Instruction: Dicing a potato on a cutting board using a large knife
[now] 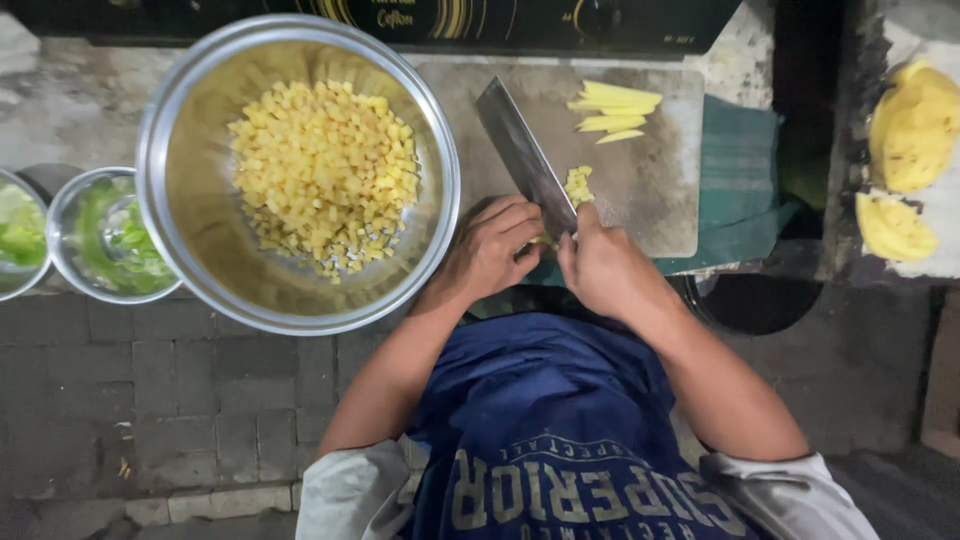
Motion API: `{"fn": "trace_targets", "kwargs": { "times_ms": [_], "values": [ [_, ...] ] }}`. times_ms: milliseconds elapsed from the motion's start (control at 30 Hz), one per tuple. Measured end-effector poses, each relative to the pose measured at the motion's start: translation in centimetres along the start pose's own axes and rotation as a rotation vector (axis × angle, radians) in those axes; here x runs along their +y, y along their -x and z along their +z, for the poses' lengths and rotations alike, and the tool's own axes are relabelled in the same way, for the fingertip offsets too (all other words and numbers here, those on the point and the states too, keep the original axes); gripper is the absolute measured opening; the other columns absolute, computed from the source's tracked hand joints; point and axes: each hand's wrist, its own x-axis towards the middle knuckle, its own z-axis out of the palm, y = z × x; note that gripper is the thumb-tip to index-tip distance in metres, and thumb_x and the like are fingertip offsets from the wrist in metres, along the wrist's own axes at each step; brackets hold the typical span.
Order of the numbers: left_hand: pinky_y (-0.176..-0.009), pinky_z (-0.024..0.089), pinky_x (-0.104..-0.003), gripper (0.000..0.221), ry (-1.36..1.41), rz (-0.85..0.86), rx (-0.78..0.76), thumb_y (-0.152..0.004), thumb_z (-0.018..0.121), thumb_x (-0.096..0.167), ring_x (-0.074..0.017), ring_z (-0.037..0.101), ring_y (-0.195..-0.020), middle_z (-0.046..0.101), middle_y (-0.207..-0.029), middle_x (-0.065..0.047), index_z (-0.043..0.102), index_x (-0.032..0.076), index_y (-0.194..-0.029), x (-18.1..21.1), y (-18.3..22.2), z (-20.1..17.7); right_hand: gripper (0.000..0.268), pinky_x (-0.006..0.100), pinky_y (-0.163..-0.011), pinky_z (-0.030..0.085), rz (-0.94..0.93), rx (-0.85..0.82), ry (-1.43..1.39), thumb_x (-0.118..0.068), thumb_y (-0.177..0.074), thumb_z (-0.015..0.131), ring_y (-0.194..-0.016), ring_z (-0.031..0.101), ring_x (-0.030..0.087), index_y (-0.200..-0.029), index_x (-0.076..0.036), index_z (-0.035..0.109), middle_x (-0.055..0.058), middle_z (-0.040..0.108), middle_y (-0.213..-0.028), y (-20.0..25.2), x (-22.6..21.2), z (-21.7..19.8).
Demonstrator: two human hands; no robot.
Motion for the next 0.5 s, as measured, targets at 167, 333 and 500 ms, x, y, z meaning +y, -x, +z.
{"fn": "trace_targets", "kwargs": {
  "times_ms": [167, 333, 500],
  "values": [
    [-0.085, 0.055, -0.038, 0.015, 0.015, 0.032, 0.029, -0.075, 0.075, 0.009, -0.0289, 0.066, -0.095, 0.067, -0.094, -0.008, 0.069, 0.006, -0.088, -0.2, 0.5, 0.3, 0.029, 0.059, -0.068, 0.054, -0.063, -0.029, 0.005, -0.025, -0.096, 0.044, -0.086, 0.068, 0.051, -0.108, 0.001, 0.047, 0.033, 0.069, -0.087, -2.3, 0.4, -1.1],
    [-0.087, 0.055, -0.038, 0.016, 0.023, 0.019, 0.050, -0.076, 0.077, 0.013, -0.0290, 0.065, -0.097, 0.066, -0.096, -0.008, 0.069, 0.006, -0.089, -0.3, 1.3, 0.5, 0.031, 0.060, -0.073, 0.053, -0.056, -0.093, -0.004, -0.024, -0.096, 0.044, -0.095, 0.066, 0.052, -0.112, 0.002, 0.048, 0.036, 0.067, -0.095, -1.2, -1.6, -3.5],
    [-0.085, 0.055, -0.041, 0.019, 0.055, 0.026, 0.050, -0.072, 0.078, 0.008, -0.0313, 0.065, -0.094, 0.065, -0.095, -0.010, 0.067, 0.004, -0.087, -0.4, 1.3, 0.3, 0.034, 0.060, -0.081, 0.052, -0.010, -0.179, -0.010, -0.026, -0.095, 0.042, -0.101, 0.065, 0.051, -0.114, 0.002, 0.047, 0.036, 0.066, -0.101, 0.3, -2.0, -3.8]
  ]
}}
